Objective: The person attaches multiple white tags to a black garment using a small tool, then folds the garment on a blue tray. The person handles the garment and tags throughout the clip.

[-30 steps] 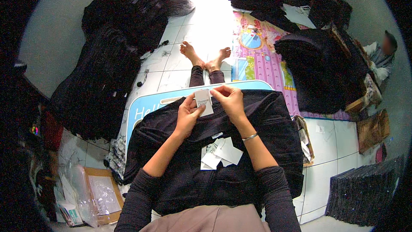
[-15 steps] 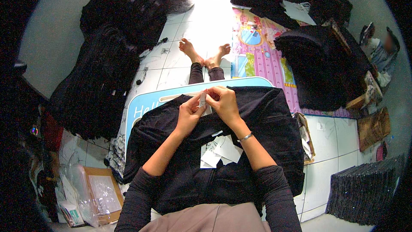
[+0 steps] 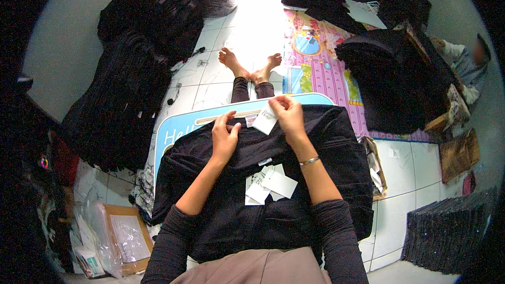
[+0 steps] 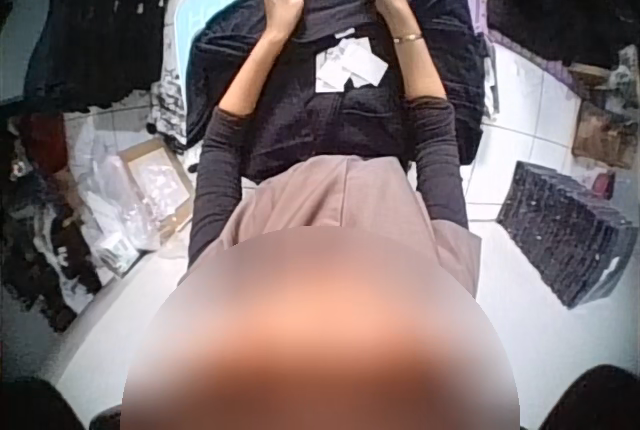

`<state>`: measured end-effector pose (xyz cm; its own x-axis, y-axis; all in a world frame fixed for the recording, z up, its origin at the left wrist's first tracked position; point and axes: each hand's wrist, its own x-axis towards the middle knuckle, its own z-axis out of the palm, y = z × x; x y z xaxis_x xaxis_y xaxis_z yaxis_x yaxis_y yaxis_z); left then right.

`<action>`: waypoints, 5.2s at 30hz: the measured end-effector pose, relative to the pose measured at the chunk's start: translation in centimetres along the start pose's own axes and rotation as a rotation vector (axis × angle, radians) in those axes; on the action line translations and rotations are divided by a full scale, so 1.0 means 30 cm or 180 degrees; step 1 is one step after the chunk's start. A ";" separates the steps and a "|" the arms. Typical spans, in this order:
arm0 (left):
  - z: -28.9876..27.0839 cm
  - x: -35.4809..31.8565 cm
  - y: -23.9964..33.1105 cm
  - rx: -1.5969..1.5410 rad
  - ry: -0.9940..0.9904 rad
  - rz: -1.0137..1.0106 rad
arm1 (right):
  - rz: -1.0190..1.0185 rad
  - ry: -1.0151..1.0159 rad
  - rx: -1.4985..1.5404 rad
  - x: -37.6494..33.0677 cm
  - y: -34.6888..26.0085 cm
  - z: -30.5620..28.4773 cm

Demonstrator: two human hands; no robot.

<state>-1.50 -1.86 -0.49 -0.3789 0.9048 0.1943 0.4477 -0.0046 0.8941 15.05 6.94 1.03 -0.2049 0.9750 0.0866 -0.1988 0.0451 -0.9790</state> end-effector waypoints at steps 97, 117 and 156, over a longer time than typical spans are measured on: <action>0.009 0.037 -0.036 -0.1057 -0.0698 0.0201 | -0.0265 -0.1460 -0.0788 0.003 0.046 0.032; -0.179 0.095 -0.107 0.1686 -0.0262 0.0471 | -0.0076 -0.1783 -0.3275 -0.160 -0.295 -0.229; -0.283 -0.073 -0.093 0.2294 -0.0875 0.1265 | -0.2057 -0.0564 -0.4506 -0.360 -0.218 -0.446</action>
<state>-8.79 -7.45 0.03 0.0821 0.9646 0.2507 0.9446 -0.1555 0.2890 31.40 -0.99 4.03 -0.5700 0.6777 0.4645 0.7127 0.6891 -0.1308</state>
